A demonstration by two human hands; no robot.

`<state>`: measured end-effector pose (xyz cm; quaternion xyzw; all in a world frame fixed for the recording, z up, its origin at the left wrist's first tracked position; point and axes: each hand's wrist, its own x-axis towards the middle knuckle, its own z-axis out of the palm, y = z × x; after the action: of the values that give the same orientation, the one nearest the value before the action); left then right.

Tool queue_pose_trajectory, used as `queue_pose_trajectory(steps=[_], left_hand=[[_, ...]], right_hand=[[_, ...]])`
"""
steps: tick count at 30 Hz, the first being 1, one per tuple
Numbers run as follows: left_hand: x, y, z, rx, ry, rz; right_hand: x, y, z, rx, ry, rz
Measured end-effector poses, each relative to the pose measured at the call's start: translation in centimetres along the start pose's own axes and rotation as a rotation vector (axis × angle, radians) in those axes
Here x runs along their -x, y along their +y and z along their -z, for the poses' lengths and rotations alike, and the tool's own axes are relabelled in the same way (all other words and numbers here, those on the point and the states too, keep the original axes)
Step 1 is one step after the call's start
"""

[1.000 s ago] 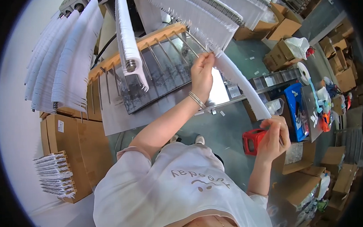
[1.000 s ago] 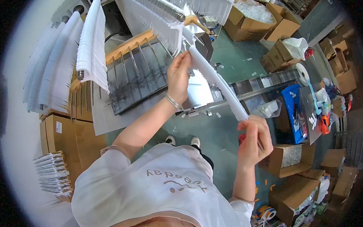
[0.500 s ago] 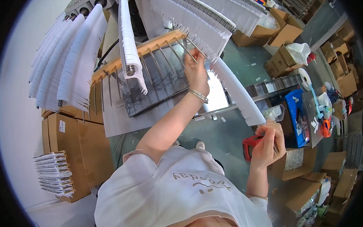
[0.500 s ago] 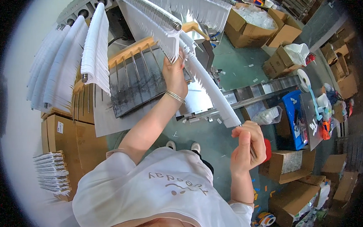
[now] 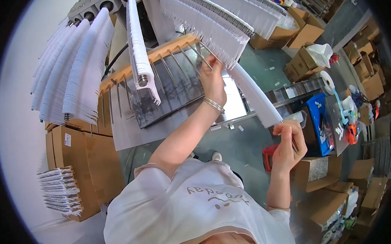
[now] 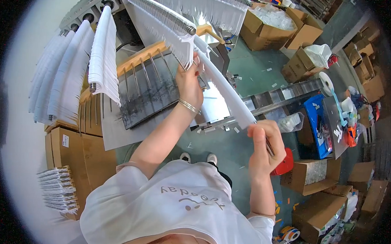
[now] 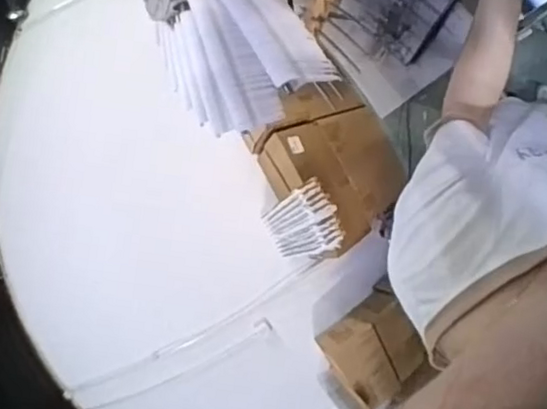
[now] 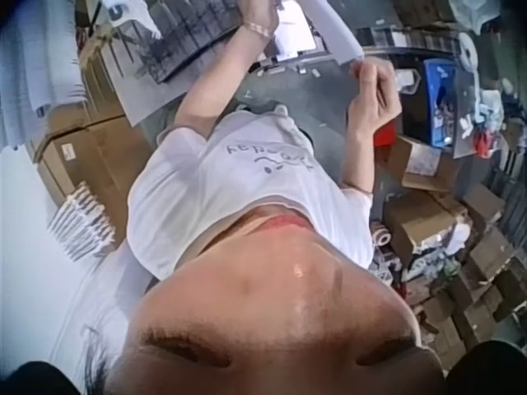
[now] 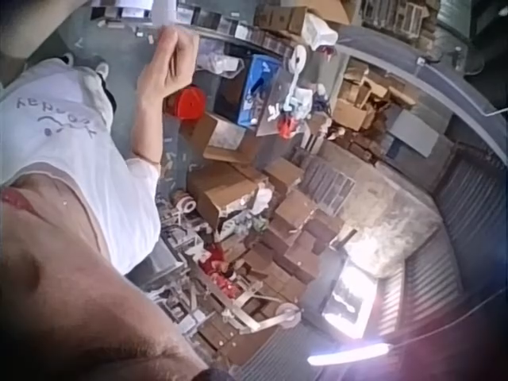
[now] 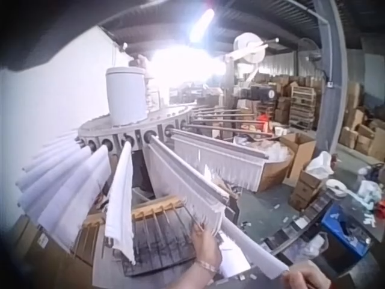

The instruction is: Assembling long white strips onto a circular rack as part of a manufacturing production line.

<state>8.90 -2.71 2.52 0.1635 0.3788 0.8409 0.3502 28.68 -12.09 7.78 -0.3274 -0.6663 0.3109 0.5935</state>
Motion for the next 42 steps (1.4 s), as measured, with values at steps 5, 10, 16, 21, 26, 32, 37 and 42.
queue_pose_trajectory(steps=[5,10,16,21,26,32,37,42], left_hand=[[2.4,0.9,-0.4,0.077,-0.139,0.050],[3.9,-0.2,-1.6,0.138,-0.192,0.154],[4.7,-4.5,-4.6,0.127,-0.445,0.623],[9.0,-10.5,-5.3,0.032,-0.553,1.027],[13.5,-12.4,-8.2,-0.113,-0.591,1.085],[13.8,-15.4,-9.5,-0.090,-0.576,1.098],[12.7,-14.8,-10.6,-0.075,-0.532,0.997],[11.5,-8.1,-6.9,-1.025,-1.096,0.180]], right_hand=[[0.6,1.1,2.9,-0.186,0.076,-0.060],[1.7,1.7,8.4,-0.090,-0.011,0.042],[4.6,-2.2,8.2,0.544,-0.291,0.476],[4.5,-2.7,9.4,0.529,-0.690,0.554],[1.7,2.4,14.5,0.106,-0.475,0.047],[-2.7,15.8,15.4,-0.559,0.082,-0.883],[-5.7,18.3,13.8,-0.890,0.040,-0.943],[-9.6,21.6,15.0,-0.732,0.002,-0.912]])
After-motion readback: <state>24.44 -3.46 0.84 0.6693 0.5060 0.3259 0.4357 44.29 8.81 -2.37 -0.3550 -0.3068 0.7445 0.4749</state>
